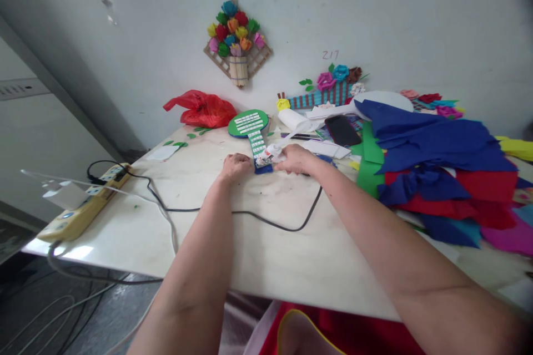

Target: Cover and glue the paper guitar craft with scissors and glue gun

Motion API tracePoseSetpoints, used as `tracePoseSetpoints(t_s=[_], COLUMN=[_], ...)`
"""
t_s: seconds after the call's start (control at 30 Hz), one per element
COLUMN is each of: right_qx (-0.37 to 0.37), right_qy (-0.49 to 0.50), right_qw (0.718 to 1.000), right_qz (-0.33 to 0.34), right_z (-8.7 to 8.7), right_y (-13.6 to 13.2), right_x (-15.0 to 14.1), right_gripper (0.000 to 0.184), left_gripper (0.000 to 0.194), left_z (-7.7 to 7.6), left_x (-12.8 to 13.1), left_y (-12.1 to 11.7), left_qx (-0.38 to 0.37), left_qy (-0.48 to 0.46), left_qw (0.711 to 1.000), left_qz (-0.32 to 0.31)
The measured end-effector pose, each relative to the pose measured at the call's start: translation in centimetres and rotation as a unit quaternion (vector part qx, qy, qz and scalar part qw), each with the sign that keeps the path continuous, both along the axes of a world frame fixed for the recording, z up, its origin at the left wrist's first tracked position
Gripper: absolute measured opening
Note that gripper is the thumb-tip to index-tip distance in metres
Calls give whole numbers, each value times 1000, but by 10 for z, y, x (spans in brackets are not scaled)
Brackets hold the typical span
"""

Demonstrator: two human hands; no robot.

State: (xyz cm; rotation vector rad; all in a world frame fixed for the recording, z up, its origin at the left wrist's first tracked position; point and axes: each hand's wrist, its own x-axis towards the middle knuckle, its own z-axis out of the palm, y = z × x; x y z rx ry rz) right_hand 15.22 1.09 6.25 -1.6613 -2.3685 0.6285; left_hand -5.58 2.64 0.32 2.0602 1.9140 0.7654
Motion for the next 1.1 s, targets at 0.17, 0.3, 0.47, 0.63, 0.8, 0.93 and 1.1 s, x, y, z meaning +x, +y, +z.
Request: tracePoseSetpoints(t_s=[0.17, 0.3, 0.47, 0.63, 0.8, 0.93, 1.1], right_qx=[-5, -7, -5, -6, 0, 2, -2], right_qy=[1, 2, -1, 6, 9, 11, 25], right_qw=[1000, 1000, 1000, 1000, 1000, 1000, 1000], right_qz=[2, 1, -4, -10, -4, -13, -11], right_z=[0, 1, 1, 0, -1, 2, 2], right_y=[2, 0, -1, 1, 2, 0, 0], right_x=[2, 2, 1, 1, 1, 1, 2], right_gripper=[35, 34, 33, 34, 33, 32, 30], left_gripper=[27, 20, 17, 16, 14, 14, 12], left_z=[-13, -16, -13, -13, -12, -12, -12], left_x=[-2, -2, -1, 0, 1, 1, 4], left_y=[2, 3, 3, 3, 1, 2, 2], left_qx=[82, 89, 85, 82, 81, 84, 90], left_qy=[33, 31, 27, 23, 10, 7, 3], left_qw=[996, 995, 996, 996, 997, 996, 996], left_qz=[25, 23, 15, -1, 2, -4, -2])
